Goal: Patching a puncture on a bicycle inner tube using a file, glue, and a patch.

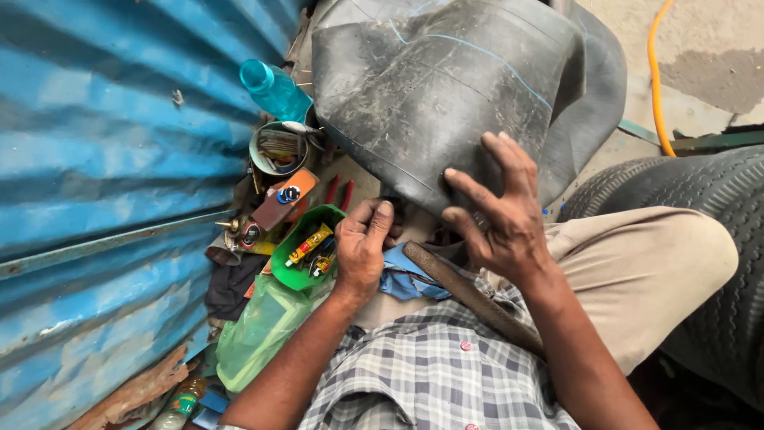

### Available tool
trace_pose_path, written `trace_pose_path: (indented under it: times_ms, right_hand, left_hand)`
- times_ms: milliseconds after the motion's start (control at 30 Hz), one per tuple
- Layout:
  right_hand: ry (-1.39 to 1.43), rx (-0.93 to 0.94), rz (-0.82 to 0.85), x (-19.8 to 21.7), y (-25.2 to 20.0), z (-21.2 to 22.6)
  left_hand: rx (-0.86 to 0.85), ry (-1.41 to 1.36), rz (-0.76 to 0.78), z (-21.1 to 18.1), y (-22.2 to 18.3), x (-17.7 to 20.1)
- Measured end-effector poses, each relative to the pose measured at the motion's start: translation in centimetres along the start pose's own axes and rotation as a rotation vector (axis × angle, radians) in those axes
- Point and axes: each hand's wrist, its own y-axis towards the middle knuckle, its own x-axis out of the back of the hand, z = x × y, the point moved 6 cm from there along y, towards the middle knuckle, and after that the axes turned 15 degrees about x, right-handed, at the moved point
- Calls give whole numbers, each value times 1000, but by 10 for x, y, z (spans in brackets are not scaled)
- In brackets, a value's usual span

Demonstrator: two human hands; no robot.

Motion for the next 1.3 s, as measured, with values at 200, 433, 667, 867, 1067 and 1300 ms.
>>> trace_pose_path:
  times_ms: [200, 433, 667, 867, 1067, 1300]
  right_hand:
    - [-21, -38, 18, 3, -10, -11]
    - [32, 4, -11, 0, 2, -5]
    - [14, 7, 11, 2, 3, 1]
    - [29, 21, 2, 5, -3, 3]
    - [-11, 3, 29, 6, -7, 3]
    - [6, 32, 12, 4, -1, 11]
  left_hand:
    - [10, -49, -4, 8, 2, 1]
    - [7, -74, 15, 7, 1, 1]
    - [-2, -68, 25, 6, 1, 1]
    - [-4, -50, 26, 5, 1, 0]
    - [12, -52, 21, 6, 1, 1]
    - [-2, -74, 20, 13, 2, 4]
